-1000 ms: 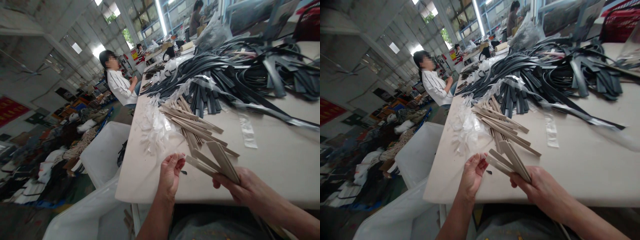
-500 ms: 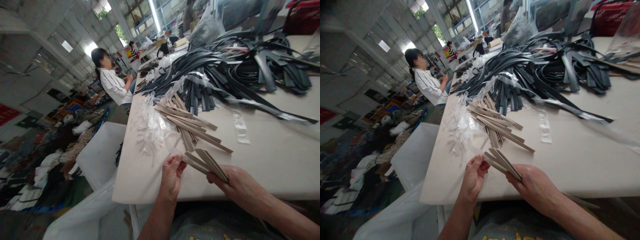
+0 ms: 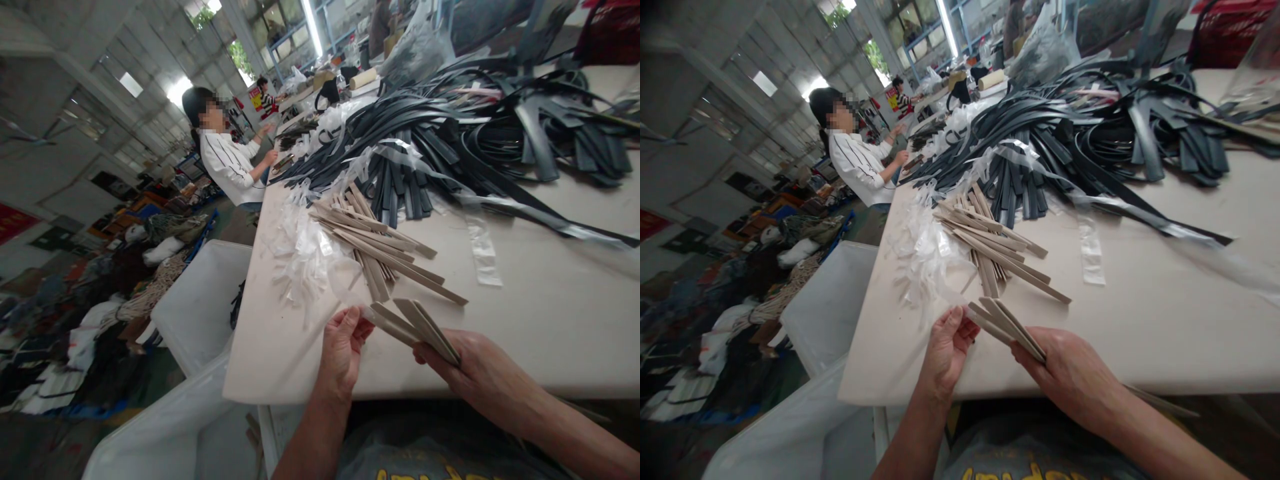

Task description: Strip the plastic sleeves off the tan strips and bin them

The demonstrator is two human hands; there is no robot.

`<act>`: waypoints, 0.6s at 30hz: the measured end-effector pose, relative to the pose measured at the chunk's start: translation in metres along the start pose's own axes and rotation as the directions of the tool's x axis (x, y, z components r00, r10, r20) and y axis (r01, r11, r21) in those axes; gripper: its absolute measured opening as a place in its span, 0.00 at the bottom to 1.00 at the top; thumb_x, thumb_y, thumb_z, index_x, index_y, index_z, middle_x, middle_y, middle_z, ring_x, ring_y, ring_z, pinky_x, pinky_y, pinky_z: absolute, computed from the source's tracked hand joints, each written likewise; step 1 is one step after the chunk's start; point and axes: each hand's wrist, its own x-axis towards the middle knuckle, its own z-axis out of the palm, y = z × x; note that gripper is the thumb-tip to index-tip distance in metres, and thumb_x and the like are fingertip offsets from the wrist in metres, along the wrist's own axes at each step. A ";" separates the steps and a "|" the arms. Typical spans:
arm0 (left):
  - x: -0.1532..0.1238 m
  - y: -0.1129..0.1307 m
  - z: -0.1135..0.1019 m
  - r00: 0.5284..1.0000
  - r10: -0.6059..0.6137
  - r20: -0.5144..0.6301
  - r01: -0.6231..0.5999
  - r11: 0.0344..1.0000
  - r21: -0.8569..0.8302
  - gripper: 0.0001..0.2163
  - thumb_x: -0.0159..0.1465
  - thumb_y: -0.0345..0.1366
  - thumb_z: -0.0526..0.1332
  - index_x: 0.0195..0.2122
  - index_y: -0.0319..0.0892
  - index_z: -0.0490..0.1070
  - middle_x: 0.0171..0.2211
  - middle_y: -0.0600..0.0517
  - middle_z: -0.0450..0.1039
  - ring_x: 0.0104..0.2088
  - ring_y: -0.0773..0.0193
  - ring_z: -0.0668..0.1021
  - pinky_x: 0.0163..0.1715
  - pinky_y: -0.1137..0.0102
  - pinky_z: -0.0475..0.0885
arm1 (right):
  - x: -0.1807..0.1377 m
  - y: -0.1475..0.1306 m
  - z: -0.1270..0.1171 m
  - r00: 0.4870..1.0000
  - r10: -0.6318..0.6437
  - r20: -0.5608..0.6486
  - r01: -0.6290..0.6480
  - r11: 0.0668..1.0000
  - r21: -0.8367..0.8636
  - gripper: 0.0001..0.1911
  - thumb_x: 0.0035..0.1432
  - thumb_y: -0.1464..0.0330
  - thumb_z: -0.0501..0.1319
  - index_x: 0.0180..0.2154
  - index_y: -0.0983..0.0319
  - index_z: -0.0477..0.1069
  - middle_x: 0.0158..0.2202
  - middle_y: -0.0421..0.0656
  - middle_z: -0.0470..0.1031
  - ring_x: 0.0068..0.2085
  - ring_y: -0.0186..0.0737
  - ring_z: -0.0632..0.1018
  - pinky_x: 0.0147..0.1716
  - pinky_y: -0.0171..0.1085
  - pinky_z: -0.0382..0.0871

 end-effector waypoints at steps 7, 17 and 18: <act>0.004 0.010 0.000 0.994 0.109 -0.020 -0.106 0.990 0.096 0.13 0.45 0.41 0.74 0.24 0.39 0.74 0.24 0.54 0.76 0.28 0.68 0.78 0.37 0.73 0.71 | -0.007 -0.004 0.002 0.997 -0.039 0.074 0.036 0.999 0.036 0.18 0.63 0.59 0.47 0.28 0.58 0.68 0.25 0.42 0.74 0.26 0.41 0.72 0.27 0.37 0.62; 0.003 0.003 0.006 0.995 0.094 -0.024 -0.089 0.982 0.166 0.14 0.47 0.42 0.73 0.25 0.38 0.73 0.24 0.53 0.76 0.25 0.70 0.75 0.32 0.74 0.68 | -0.010 -0.007 0.004 0.995 -0.081 0.056 0.080 0.997 0.023 0.21 0.66 0.60 0.44 0.27 0.59 0.67 0.24 0.41 0.72 0.25 0.40 0.72 0.27 0.36 0.63; 0.002 0.002 0.007 0.995 0.099 -0.016 -0.095 0.979 0.179 0.13 0.48 0.42 0.72 0.25 0.38 0.74 0.24 0.53 0.76 0.25 0.69 0.75 0.32 0.74 0.67 | -0.010 -0.006 0.004 0.996 -0.076 0.043 0.075 0.997 0.019 0.20 0.65 0.60 0.44 0.27 0.59 0.68 0.23 0.41 0.72 0.25 0.40 0.72 0.27 0.36 0.64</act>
